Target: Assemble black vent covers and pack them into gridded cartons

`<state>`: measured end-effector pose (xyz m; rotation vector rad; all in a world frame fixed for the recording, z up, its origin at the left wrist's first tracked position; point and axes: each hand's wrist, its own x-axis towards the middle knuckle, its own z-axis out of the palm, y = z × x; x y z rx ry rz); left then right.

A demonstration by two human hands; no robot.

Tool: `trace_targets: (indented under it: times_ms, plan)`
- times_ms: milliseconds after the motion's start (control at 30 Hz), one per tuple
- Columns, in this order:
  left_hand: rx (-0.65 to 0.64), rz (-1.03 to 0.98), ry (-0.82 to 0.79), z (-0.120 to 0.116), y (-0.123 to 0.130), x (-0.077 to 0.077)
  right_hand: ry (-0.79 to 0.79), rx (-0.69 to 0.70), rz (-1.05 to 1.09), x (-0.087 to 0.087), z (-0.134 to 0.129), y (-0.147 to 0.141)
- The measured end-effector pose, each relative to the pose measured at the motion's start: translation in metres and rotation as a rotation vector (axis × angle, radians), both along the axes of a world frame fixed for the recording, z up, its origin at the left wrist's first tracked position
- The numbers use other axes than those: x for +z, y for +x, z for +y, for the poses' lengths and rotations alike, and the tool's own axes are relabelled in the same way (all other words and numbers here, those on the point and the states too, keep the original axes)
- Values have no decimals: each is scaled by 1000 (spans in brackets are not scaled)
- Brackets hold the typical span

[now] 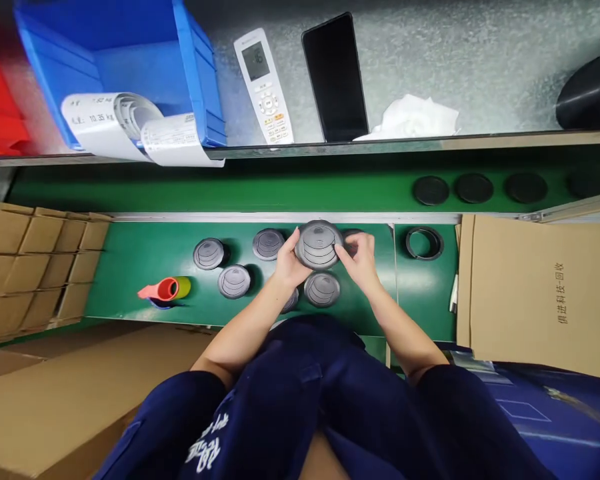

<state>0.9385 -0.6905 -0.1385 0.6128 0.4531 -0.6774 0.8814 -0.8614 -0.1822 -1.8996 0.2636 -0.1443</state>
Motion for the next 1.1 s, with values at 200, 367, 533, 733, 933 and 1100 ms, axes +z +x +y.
trace_targets:
  times_ms: [200,367,533,733,933,1100]
  plan:
    - [-42,-6,-12,8,-32,19,-401,226,-310,27,-6,-6]
    - [-84,-37,36,8,-48,23,-376,243,-270,28,2,-16]
    - [-177,-111,24,4,-59,26,-175,234,-196,35,-3,-21]
    - [-201,-124,21,-4,-57,30,57,201,-104,46,-24,-27]
    - [-172,8,56,-14,-51,24,-317,354,-228,33,-32,-39]
    - [-211,48,172,-46,-49,11,-583,519,-171,17,-30,-48]
